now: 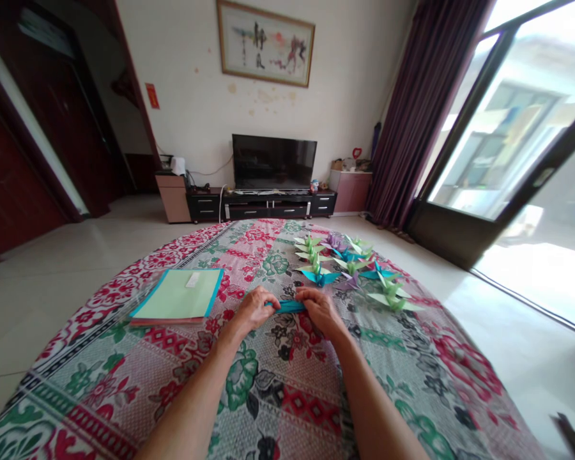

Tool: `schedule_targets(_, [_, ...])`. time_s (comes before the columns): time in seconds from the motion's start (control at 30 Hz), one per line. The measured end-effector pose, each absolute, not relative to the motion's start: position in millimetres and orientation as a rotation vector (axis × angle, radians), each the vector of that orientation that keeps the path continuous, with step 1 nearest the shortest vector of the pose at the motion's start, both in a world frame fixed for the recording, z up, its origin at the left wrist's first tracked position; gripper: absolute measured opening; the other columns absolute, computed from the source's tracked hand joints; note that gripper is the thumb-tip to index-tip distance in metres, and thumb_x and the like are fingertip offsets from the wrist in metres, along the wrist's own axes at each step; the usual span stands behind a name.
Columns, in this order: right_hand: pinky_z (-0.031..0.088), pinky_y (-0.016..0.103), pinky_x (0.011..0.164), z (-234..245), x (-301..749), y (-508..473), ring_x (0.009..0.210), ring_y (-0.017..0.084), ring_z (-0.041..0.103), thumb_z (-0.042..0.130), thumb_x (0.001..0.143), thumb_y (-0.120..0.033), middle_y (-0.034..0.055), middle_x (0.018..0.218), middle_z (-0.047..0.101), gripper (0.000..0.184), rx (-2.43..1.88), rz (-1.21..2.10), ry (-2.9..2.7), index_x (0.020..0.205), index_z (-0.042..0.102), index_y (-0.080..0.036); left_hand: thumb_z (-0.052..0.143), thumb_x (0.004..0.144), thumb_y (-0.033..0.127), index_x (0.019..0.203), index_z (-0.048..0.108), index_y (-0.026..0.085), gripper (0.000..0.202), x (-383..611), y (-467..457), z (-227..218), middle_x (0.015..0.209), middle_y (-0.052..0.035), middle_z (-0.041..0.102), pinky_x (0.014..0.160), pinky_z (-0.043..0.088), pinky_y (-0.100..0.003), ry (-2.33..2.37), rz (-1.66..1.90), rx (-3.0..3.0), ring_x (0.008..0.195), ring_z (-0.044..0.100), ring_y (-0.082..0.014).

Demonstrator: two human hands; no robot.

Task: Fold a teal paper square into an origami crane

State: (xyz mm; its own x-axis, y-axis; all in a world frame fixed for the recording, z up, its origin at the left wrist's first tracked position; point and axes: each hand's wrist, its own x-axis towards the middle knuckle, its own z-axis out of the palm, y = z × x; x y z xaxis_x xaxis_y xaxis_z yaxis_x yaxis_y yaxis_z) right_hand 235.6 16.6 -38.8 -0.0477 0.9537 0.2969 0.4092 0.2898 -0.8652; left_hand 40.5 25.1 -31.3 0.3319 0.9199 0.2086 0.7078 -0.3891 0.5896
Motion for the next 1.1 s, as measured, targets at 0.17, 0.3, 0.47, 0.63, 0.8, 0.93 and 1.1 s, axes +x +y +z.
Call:
schedule_targets(0.17, [0.047, 0.032, 0.084, -36, 237, 14, 0.095, 0.018, 0.06, 0.042, 0.062, -0.005, 0.0067, 0.101, 0.065, 0.029, -1.323, 0.617, -1.738, 0.064, 0.068, -0.017, 0.056, 0.067, 0.012, 0.076, 0.072, 0.02, 0.02, 39, 26, -33, 0.086, -0.0048, 0.058, 0.079, 0.044, -0.027, 1.416, 0.737, 2.205, 0.082, 0.055, -0.016])
schedule_targets(0.3, [0.045, 0.031, 0.088, -33, 236, 11, 0.095, 0.017, 0.06, 0.042, 0.06, -0.004, 0.0054, 0.102, 0.065, 0.031, -1.334, 0.554, -1.838, 0.063, 0.07, -0.019, 0.056, 0.068, 0.013, 0.076, 0.072, 0.022, 0.02, 38, 27, -36, 0.086, -0.0035, 0.058, 0.077, 0.044, -0.026, 1.397, 0.76, 2.198, 0.08, 0.055, -0.015])
schedule_targets(0.47, [0.044, 0.03, 0.089, -31, 237, 10, 0.095, 0.016, 0.059, 0.043, 0.06, -0.005, 0.0036, 0.102, 0.064, 0.032, -1.331, 0.546, -1.889, 0.064, 0.071, -0.019, 0.056, 0.068, 0.013, 0.078, 0.072, 0.022, 0.02, 39, 27, -35, 0.087, -0.003, 0.058, 0.078, 0.044, -0.025, 1.412, 0.733, 2.185, 0.081, 0.054, -0.0142])
schedule_targets(0.63, [0.043, 0.028, 0.088, -29, 236, 9, 0.095, 0.016, 0.059, 0.043, 0.06, -0.005, 0.0031, 0.103, 0.065, 0.032, -1.373, 0.519, -1.905, 0.064, 0.071, -0.02, 0.055, 0.069, 0.014, 0.078, 0.072, 0.021, 0.021, 39, 26, -33, 0.087, -0.0043, 0.056, 0.078, 0.043, -0.026, 1.428, 0.714, 2.175, 0.081, 0.054, -0.0148])
schedule_targets(0.8, [0.043, 0.028, 0.088, -27, 234, 8, 0.095, 0.017, 0.06, 0.044, 0.061, -0.005, 0.0051, 0.104, 0.064, 0.031, -1.411, 0.477, -1.94, 0.065, 0.072, -0.018, 0.053, 0.069, 0.014, 0.078, 0.072, 0.022, 0.023, 39, 27, -35, 0.088, -0.0039, 0.057, 0.078, 0.043, -0.027, 1.422, 0.722, 2.172, 0.081, 0.054, -0.015])
schedule_targets(0.93, [0.043, 0.026, 0.087, -21, 232, 5, 0.095, 0.017, 0.06, 0.046, 0.062, -0.005, 0.0073, 0.105, 0.064, 0.029, -1.448, 0.463, -1.958, 0.066, 0.072, -0.017, 0.053, 0.069, 0.014, 0.078, 0.072, 0.022, 0.023, 39, 27, -35, 0.088, -0.004, 0.057, 0.078, 0.044, -0.026, 1.432, 0.72, 2.171, 0.081, 0.054, -0.0151])
schedule_targets(1.1, [0.045, 0.024, 0.08, -18, 228, 3, 0.088, 0.017, 0.062, 0.051, 0.068, -0.013, 0.0075, 0.1, 0.066, 0.021, -1.449, 0.432, -1.975, 0.062, 0.071, -0.017, 0.053, 0.069, 0.014, 0.08, 0.073, 0.022, 0.023, 40, 25, -32, 0.089, -0.0044, 0.058, 0.08, 0.043, -0.027, 1.451, 0.7, 2.181, 0.081, 0.055, -0.0152])
